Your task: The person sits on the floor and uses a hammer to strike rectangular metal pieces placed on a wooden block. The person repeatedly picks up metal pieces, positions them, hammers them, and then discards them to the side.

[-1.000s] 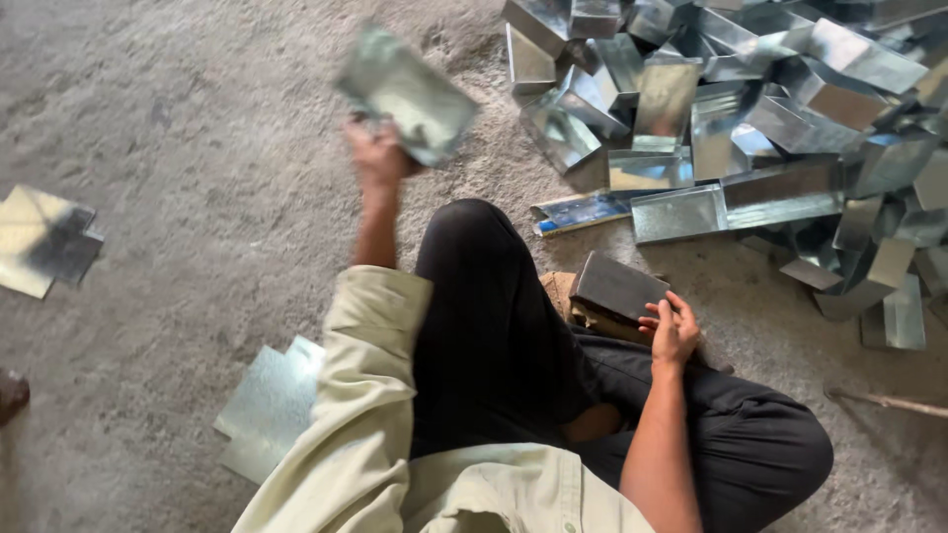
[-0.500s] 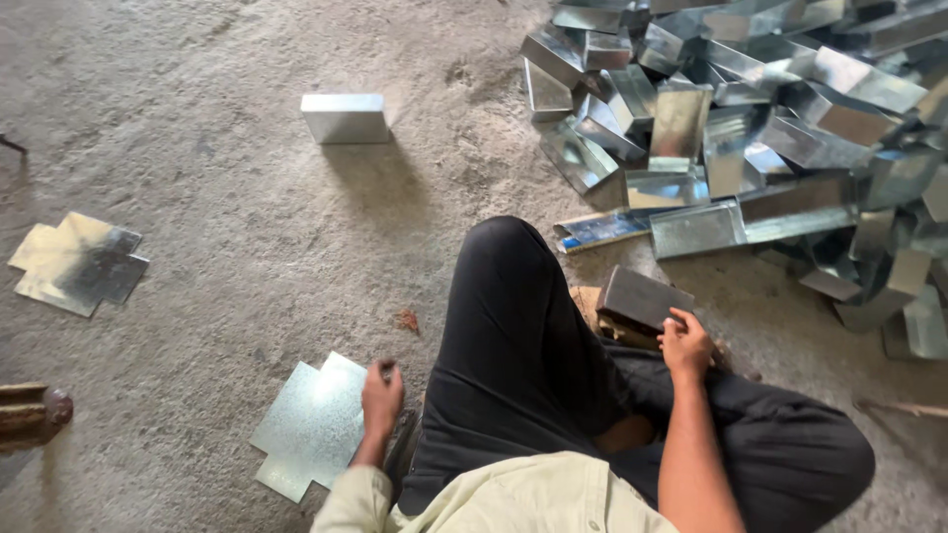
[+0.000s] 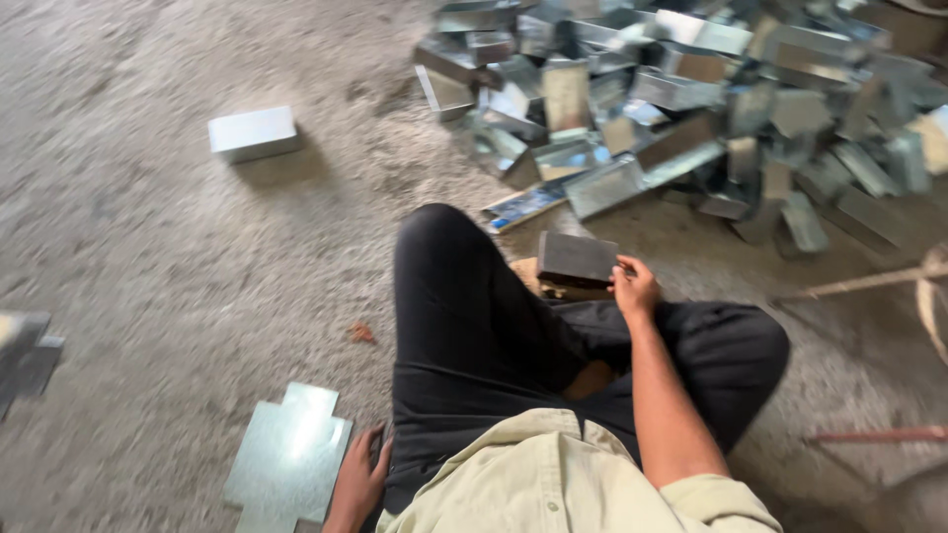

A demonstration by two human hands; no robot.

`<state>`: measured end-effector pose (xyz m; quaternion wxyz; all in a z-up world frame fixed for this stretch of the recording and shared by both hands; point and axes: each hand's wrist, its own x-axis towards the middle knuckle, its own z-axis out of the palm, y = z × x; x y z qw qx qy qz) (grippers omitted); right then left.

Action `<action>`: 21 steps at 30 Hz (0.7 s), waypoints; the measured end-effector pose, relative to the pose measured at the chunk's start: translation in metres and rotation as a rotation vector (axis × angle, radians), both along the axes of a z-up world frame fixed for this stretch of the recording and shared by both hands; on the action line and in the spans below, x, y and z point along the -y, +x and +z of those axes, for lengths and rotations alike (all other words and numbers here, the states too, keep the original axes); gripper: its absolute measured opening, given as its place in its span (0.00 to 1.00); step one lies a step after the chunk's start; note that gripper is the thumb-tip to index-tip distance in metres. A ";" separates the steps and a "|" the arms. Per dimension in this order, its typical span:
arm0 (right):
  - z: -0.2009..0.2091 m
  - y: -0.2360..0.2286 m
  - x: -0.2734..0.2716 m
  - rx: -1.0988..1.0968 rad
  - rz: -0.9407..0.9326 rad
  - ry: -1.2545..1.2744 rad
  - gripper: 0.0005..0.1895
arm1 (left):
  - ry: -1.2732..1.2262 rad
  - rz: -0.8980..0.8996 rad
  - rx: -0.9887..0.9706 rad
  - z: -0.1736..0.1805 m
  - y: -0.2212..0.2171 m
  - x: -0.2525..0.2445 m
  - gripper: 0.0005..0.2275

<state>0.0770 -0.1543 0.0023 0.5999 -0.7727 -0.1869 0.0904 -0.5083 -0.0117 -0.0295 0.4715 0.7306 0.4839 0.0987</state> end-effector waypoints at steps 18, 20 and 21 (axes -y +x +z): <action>0.154 0.017 0.160 0.696 -0.189 -0.248 0.14 | -0.151 0.177 -0.057 -0.045 0.058 -0.014 0.18; 0.135 0.014 0.177 0.729 -0.126 -0.426 0.12 | -0.074 0.243 -0.018 -0.047 0.038 -0.024 0.18; 0.127 0.006 0.188 0.755 -0.097 -0.453 0.10 | -0.016 0.274 0.002 -0.048 0.030 -0.028 0.19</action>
